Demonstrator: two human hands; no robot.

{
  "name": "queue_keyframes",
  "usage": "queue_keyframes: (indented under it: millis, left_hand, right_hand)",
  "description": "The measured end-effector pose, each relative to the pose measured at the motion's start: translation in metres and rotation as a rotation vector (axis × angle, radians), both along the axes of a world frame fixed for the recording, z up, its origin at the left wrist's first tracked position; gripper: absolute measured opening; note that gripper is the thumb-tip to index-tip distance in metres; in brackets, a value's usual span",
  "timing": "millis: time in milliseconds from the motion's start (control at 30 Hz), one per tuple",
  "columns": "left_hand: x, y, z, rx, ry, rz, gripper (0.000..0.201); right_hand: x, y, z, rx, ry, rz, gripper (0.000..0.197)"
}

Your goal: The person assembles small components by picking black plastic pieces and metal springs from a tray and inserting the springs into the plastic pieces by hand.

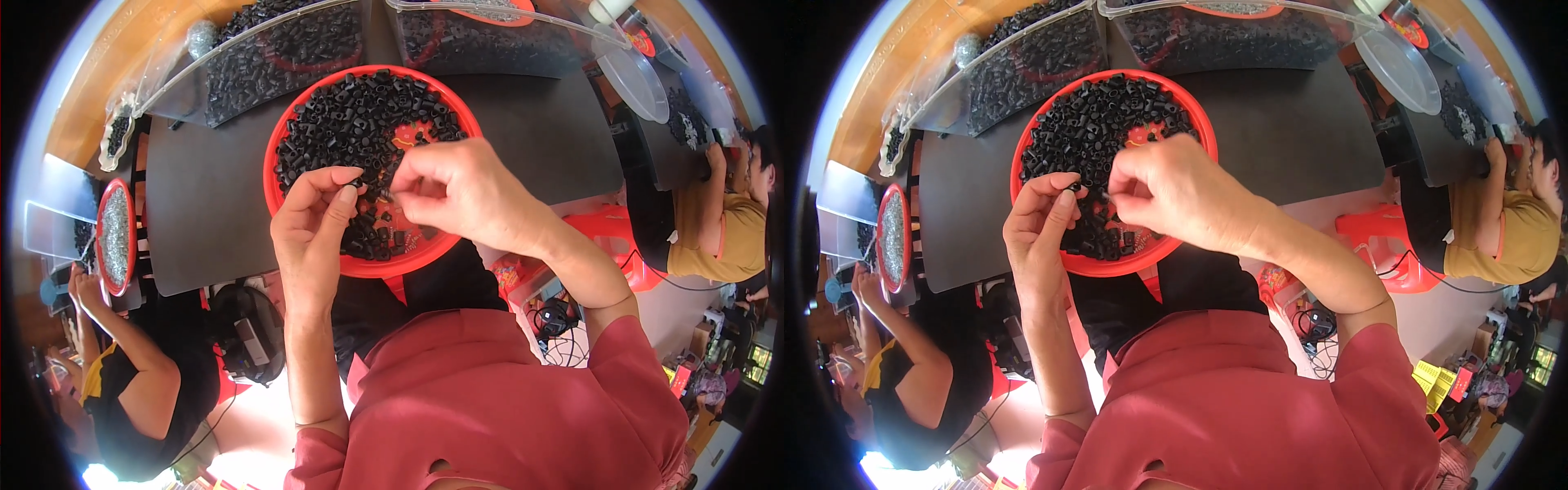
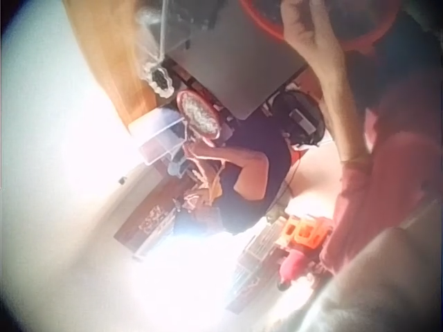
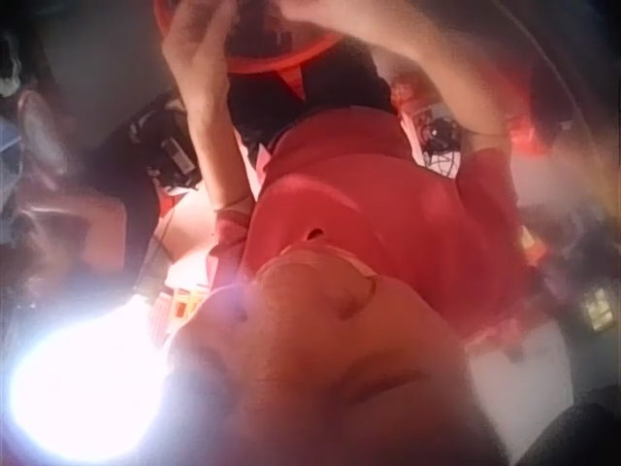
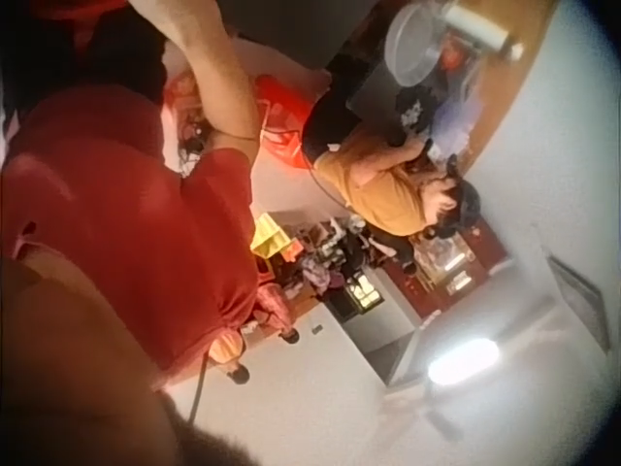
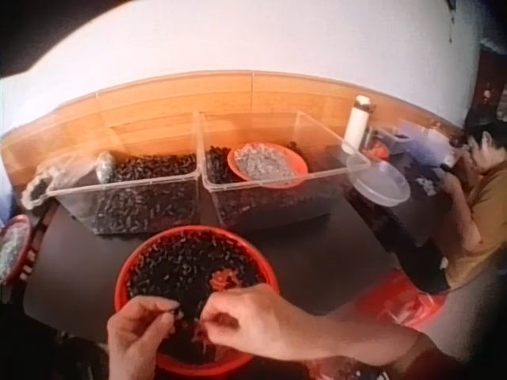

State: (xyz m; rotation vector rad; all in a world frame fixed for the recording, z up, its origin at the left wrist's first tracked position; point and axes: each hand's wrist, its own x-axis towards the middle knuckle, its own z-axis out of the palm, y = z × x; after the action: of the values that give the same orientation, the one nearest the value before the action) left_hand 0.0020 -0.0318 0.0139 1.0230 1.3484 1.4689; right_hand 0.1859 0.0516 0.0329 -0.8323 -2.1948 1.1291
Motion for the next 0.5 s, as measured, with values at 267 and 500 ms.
queue_keyframes:
  millis: [267, 500]
  left_hand:
    - [0.001, 0.003, 0.0, 0.002, -0.068, 0.013, 0.015]
    - [0.005, 0.007, -0.007, 0.067, -0.016, 0.108, 0.015]
  right_hand:
    - [-0.012, 0.01, 0.01, -0.012, 0.16, -0.005, 0.01]
    - [-0.016, 0.012, 0.006, 0.146, 0.191, -0.056, 0.029]
